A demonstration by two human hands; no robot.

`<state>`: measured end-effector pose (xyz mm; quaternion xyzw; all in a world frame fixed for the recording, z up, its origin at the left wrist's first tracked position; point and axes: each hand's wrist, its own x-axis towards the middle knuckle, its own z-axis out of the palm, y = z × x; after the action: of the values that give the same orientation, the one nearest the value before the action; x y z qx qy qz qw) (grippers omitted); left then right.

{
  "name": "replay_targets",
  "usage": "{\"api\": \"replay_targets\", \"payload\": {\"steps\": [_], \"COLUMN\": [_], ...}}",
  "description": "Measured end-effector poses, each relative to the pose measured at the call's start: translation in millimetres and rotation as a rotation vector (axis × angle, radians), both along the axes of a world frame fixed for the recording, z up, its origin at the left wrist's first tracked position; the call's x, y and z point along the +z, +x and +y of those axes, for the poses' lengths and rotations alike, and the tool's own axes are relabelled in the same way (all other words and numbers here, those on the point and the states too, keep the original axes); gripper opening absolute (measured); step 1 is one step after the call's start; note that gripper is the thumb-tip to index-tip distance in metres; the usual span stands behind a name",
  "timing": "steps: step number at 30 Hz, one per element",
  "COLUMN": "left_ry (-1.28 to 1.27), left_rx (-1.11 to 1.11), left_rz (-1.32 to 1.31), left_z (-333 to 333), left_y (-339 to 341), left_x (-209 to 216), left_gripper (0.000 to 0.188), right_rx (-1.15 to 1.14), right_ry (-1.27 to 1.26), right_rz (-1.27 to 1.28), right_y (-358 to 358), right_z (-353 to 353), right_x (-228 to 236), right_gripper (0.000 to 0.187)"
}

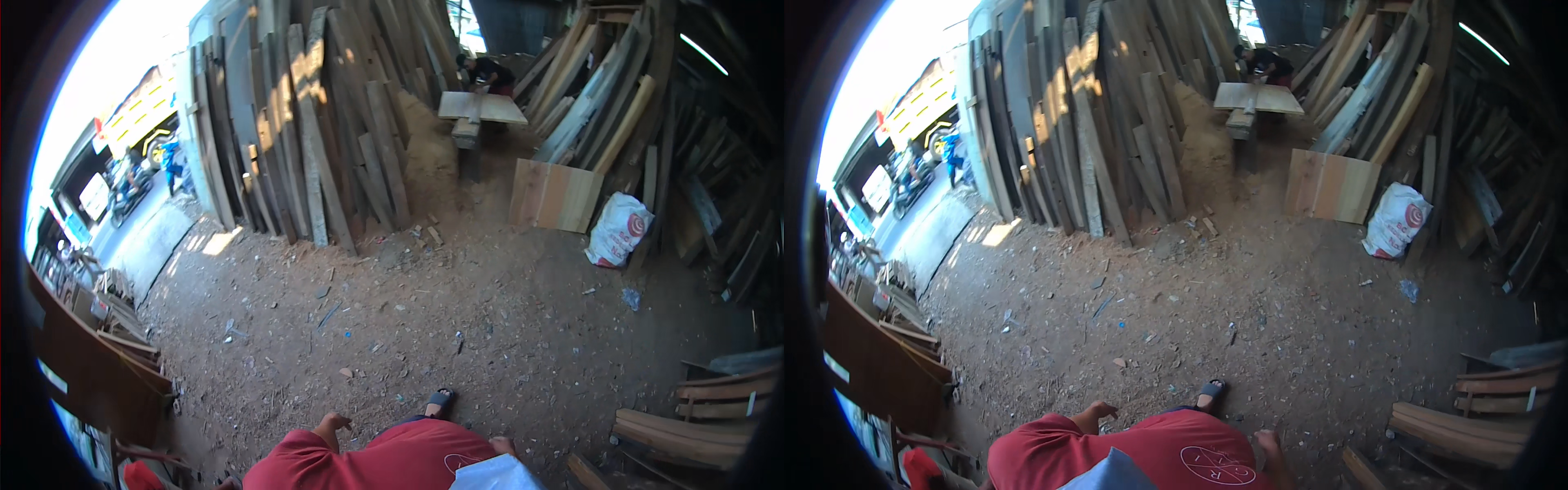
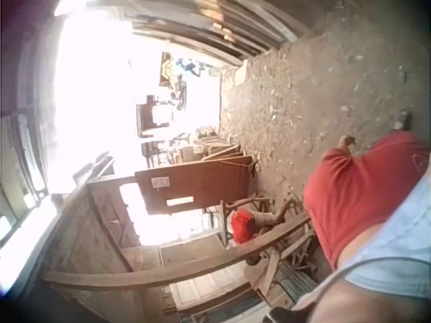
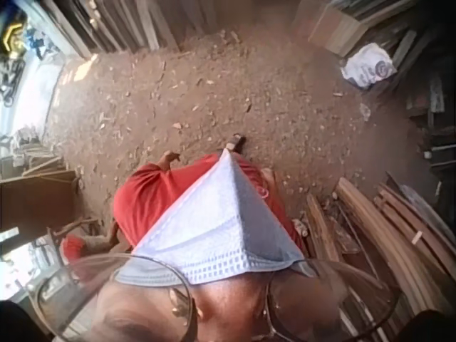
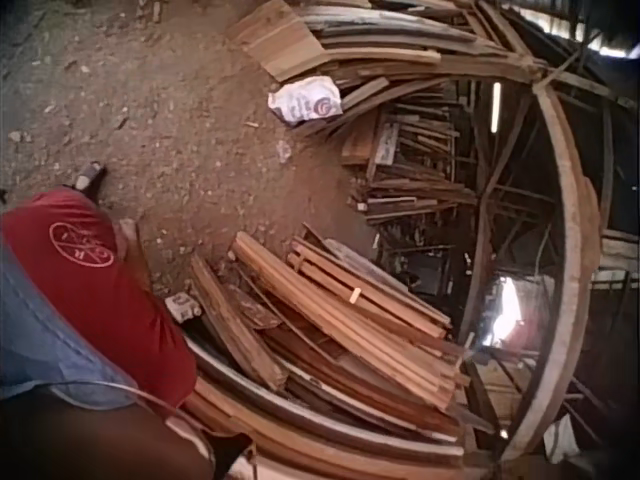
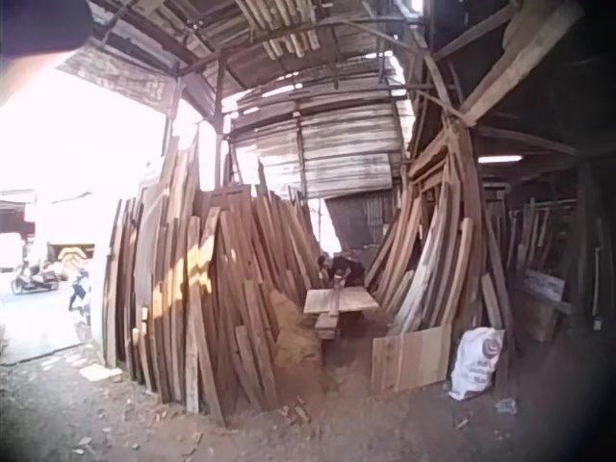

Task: The person moves a long wooden board, uses a crowbar to pry apart wooden slats from a frame while crouching on a metal surface, and then arranges wooden boards on a large workbench.

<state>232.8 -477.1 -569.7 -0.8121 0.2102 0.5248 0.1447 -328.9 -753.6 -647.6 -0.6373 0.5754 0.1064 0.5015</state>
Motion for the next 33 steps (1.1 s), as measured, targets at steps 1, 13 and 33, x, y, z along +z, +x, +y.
{"api": "replay_targets", "payload": {"steps": [1, 13, 33], "left_ry": [-0.01, -0.582, -0.028], "left_rx": [0.02, -1.253, -1.049], "left_rz": [-0.046, 0.05, 0.256], "left_z": [-39, -589, -785], "left_y": [11, -75, -348], "left_x": [-3, -57, -138], "left_gripper": [0.066, 0.033, 0.07], "right_rx": [0.14, -0.403, -1.001], "right_ry": [-0.047, -0.179, -0.447], "right_rz": [0.023, -0.057, 0.003], "right_y": [-29, -125, -447], "right_z": [9, 102, -469], "right_x": [-31, -92, -15], "right_gripper": [0.039, 0.025, 0.022]}}
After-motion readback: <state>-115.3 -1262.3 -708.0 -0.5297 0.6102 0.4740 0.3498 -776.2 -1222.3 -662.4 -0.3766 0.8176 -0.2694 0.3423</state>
